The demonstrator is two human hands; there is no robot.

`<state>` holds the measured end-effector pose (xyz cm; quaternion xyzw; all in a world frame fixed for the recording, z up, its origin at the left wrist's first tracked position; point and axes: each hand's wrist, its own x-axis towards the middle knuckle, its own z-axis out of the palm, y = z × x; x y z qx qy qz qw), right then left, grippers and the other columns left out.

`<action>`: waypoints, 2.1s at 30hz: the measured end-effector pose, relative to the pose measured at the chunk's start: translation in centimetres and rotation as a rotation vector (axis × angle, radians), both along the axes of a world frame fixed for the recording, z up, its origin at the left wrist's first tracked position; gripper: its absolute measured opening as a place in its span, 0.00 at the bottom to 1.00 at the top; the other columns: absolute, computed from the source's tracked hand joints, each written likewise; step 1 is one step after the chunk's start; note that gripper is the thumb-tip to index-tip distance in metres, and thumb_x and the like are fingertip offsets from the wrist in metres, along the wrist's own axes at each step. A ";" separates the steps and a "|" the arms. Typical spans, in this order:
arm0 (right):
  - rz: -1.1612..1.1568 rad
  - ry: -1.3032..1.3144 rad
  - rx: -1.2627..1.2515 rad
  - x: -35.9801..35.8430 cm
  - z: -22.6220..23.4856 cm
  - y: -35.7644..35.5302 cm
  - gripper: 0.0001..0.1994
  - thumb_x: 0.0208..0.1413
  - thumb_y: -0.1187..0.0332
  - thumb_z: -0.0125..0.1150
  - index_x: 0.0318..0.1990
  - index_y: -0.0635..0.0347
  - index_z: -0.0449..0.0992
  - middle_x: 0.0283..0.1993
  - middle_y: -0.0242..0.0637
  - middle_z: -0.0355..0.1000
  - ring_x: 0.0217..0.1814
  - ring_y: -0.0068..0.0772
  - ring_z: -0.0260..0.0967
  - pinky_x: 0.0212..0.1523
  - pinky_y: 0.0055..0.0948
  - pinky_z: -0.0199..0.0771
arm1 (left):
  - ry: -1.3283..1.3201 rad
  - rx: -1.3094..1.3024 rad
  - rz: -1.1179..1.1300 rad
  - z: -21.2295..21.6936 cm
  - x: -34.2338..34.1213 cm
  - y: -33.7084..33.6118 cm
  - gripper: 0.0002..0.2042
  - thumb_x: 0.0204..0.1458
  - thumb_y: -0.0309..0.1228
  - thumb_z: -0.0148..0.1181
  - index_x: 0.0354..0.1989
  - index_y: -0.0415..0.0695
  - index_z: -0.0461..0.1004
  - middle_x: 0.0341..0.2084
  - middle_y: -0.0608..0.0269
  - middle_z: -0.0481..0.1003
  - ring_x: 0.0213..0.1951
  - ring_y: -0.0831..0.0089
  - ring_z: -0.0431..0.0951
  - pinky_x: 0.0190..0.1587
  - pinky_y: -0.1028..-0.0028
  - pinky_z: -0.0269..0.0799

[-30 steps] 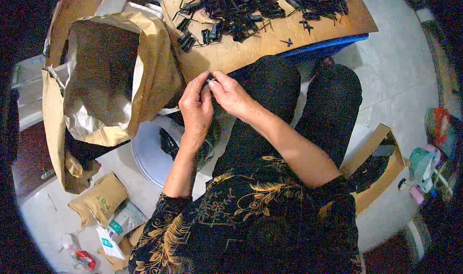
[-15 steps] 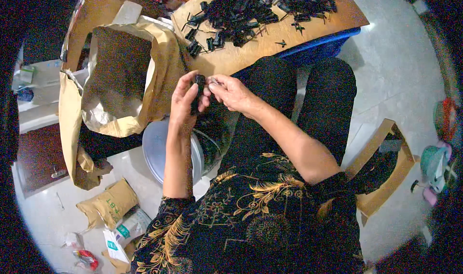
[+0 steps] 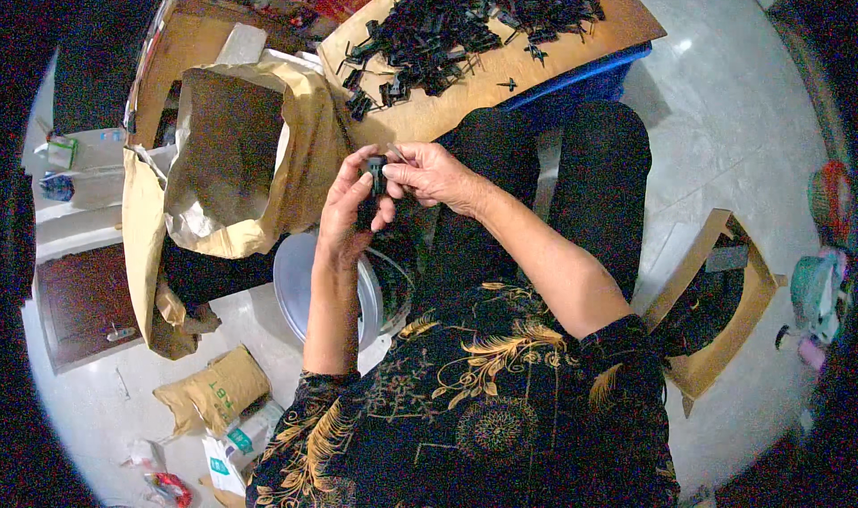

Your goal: Sorting and packaging small black plastic components into a paper bag.

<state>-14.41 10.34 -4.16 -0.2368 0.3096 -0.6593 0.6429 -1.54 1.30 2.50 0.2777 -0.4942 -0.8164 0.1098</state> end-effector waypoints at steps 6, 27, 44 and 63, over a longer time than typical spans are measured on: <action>0.005 0.053 -0.005 0.2 -0.2 -0.1 0.05 0.56 0.66 0.52 0.31 0.55 0.66 0.22 0.21 0.62 0.15 0.07 0.48 0.12 0.12 0.44 | -0.182 -0.362 -0.119 0.4 0.6 -0.1 0.16 0.54 0.25 0.47 0.52 0.42 0.59 0.27 0.65 0.69 0.19 0.80 0.69 0.17 0.86 0.59; -0.133 0.660 0.076 2.3 -0.6 -1.3 0.12 0.59 0.64 0.42 0.36 0.66 0.66 0.25 0.45 0.66 0.27 0.40 0.67 0.29 0.35 0.66 | -0.306 -0.554 -0.119 -2.0 0.9 -1.8 0.10 0.51 0.24 0.49 0.40 0.42 0.58 0.19 0.65 0.67 0.18 0.81 0.68 0.17 0.83 0.61; -0.232 0.825 0.086 3.7 -1.2 -2.9 0.08 0.59 0.67 0.43 0.36 0.62 0.65 0.19 0.32 0.58 0.21 0.19 0.55 0.23 0.23 0.59 | -0.279 -1.083 0.062 -3.6 2.0 -1.9 0.14 0.46 0.21 0.52 0.41 0.40 0.59 0.22 0.51 0.68 0.22 0.65 0.68 0.28 0.71 0.66; -0.223 0.532 0.143 2.7 -2.4 -2.2 0.10 0.59 0.64 0.46 0.37 0.62 0.66 0.20 0.22 0.55 0.19 0.13 0.51 0.19 0.16 0.55 | -0.710 -1.504 0.044 -3.0 7.1 -3.1 0.10 0.47 0.26 0.53 0.40 0.41 0.70 0.33 0.52 0.71 0.33 0.54 0.73 0.34 0.66 0.68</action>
